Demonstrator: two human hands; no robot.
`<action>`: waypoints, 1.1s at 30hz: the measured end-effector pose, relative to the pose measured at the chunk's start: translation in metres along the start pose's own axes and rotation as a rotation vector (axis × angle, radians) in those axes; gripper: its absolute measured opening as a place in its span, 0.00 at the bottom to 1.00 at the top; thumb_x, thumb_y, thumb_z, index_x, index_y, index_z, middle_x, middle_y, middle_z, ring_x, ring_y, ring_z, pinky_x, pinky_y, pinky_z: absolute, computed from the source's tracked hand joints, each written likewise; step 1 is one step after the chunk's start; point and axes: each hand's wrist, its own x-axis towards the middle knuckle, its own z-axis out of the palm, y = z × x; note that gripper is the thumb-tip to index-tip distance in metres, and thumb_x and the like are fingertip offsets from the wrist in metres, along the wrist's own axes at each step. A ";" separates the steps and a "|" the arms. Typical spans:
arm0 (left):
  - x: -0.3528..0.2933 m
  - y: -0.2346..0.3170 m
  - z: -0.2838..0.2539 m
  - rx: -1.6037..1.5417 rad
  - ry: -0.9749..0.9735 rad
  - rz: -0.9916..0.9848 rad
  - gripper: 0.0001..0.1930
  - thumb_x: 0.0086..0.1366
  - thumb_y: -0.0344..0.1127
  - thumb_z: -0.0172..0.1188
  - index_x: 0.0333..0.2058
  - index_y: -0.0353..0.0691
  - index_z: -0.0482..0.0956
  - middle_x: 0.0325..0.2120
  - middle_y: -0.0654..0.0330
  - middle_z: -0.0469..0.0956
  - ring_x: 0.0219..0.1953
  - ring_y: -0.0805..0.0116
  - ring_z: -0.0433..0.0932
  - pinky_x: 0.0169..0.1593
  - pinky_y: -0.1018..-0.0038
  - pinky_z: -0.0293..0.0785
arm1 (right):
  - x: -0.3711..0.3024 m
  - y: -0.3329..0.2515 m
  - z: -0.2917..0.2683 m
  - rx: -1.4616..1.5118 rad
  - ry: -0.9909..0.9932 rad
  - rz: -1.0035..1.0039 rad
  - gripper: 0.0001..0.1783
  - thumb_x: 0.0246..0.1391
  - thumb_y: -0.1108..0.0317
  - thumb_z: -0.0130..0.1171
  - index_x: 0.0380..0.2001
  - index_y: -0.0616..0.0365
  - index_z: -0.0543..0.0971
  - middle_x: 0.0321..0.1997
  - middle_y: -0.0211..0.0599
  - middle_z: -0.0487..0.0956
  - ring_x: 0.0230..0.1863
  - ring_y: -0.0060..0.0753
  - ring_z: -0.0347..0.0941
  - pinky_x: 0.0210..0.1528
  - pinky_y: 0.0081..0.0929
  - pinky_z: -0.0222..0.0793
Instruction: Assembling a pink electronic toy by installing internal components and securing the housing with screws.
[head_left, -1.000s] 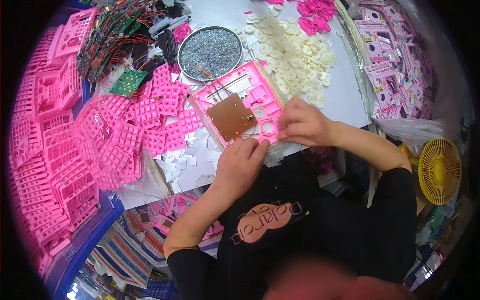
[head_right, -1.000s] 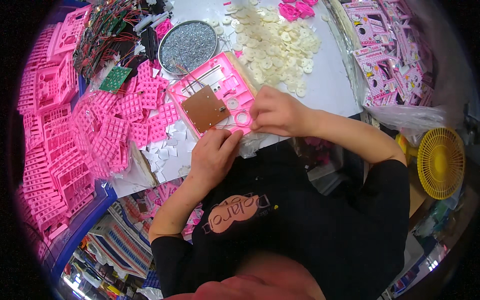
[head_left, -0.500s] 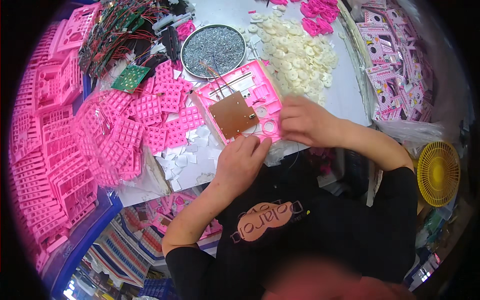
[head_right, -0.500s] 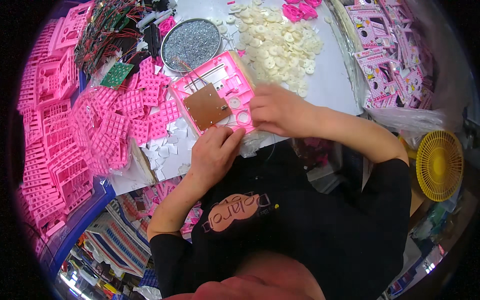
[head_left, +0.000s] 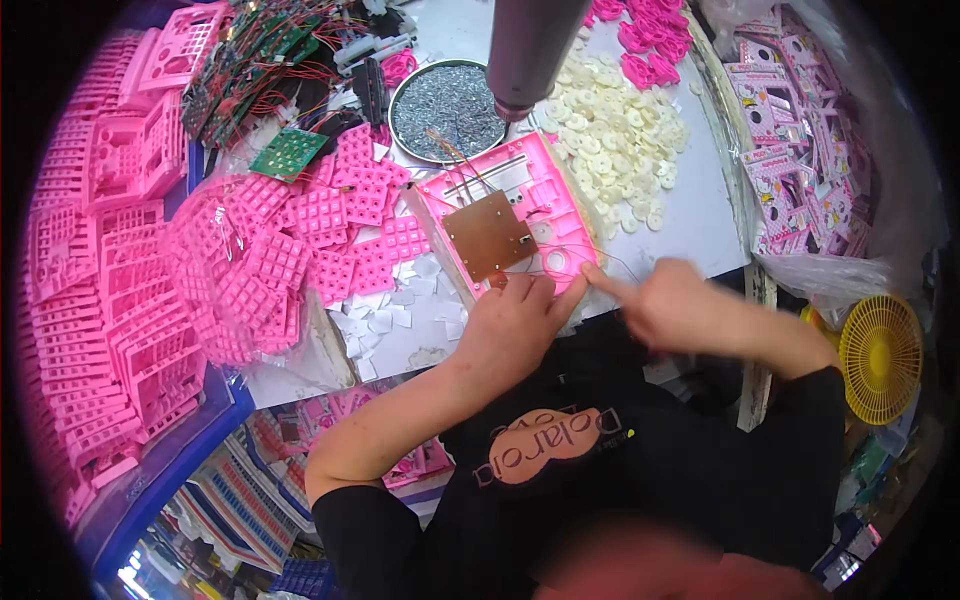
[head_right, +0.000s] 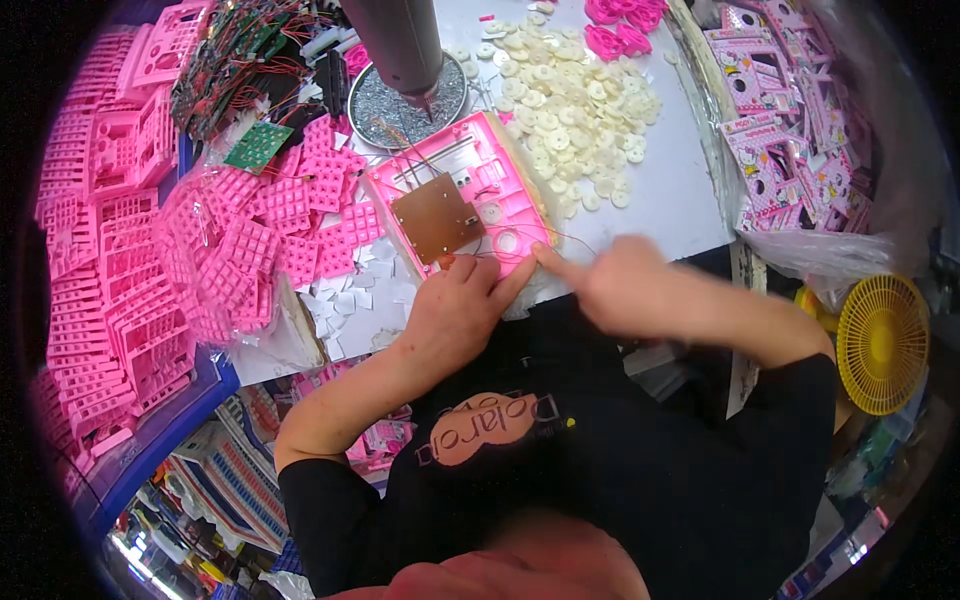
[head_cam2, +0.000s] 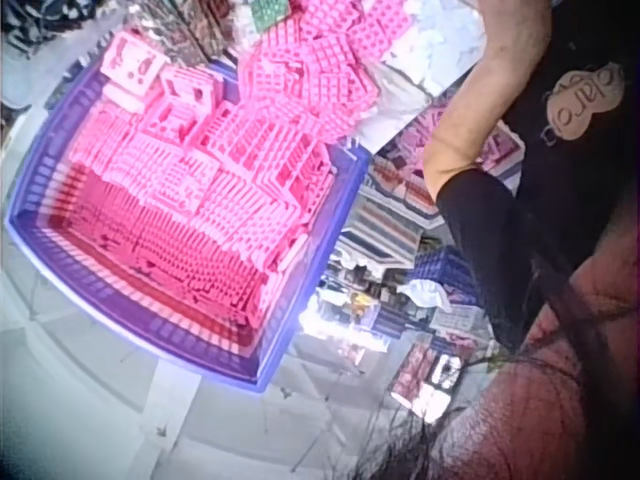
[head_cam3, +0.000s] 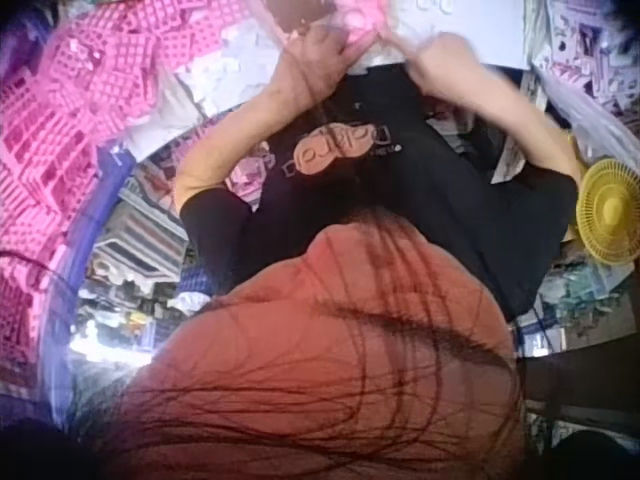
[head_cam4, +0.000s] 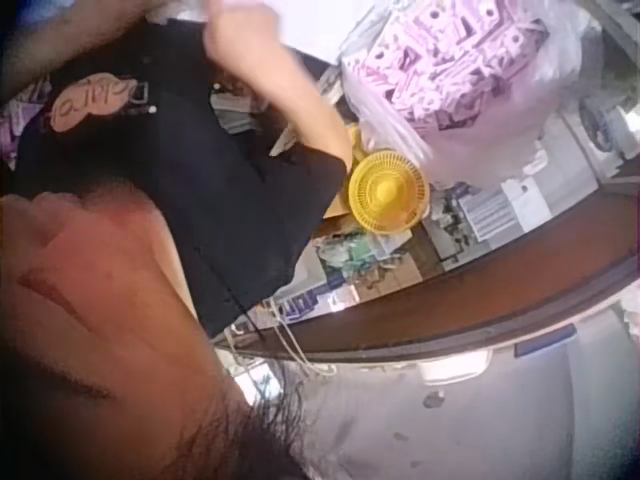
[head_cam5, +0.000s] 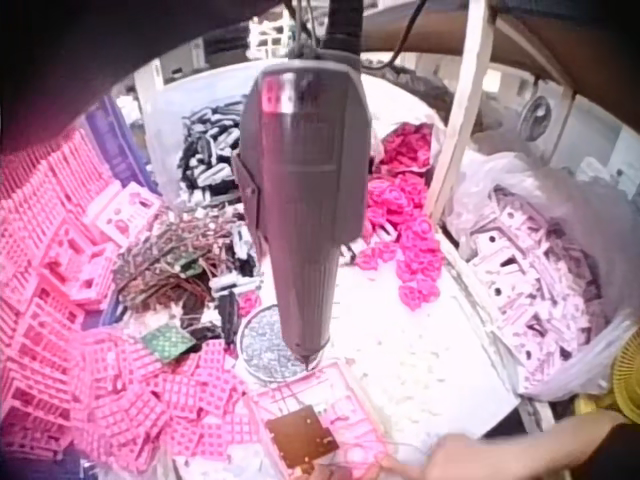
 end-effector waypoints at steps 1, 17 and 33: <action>-0.005 0.001 0.002 0.018 0.002 -0.019 0.32 0.55 0.29 0.57 0.62 0.49 0.73 0.32 0.59 0.73 0.36 0.59 0.74 0.35 0.66 0.75 | 0.014 0.029 -0.023 0.289 -0.026 -0.153 0.33 0.50 0.64 0.61 0.63 0.46 0.75 0.13 0.39 0.73 0.15 0.45 0.72 0.22 0.41 0.66; 0.040 -0.093 -0.027 -0.001 0.525 -0.597 0.09 0.57 0.39 0.68 0.35 0.45 0.83 0.37 0.61 0.77 0.46 0.58 0.72 0.49 0.57 0.61 | 0.146 -0.001 -0.039 0.831 0.703 0.092 0.10 0.52 0.66 0.64 0.31 0.62 0.80 0.22 0.36 0.78 0.22 0.45 0.75 0.29 0.39 0.73; 0.044 -0.092 -0.020 0.001 0.646 -0.375 0.04 0.58 0.36 0.70 0.32 0.48 0.85 0.28 0.67 0.82 0.35 0.68 0.76 0.48 0.63 0.57 | 0.145 0.028 -0.036 0.235 0.913 -0.268 0.06 0.53 0.67 0.63 0.34 0.54 0.81 0.32 0.36 0.80 0.37 0.45 0.79 0.37 0.38 0.75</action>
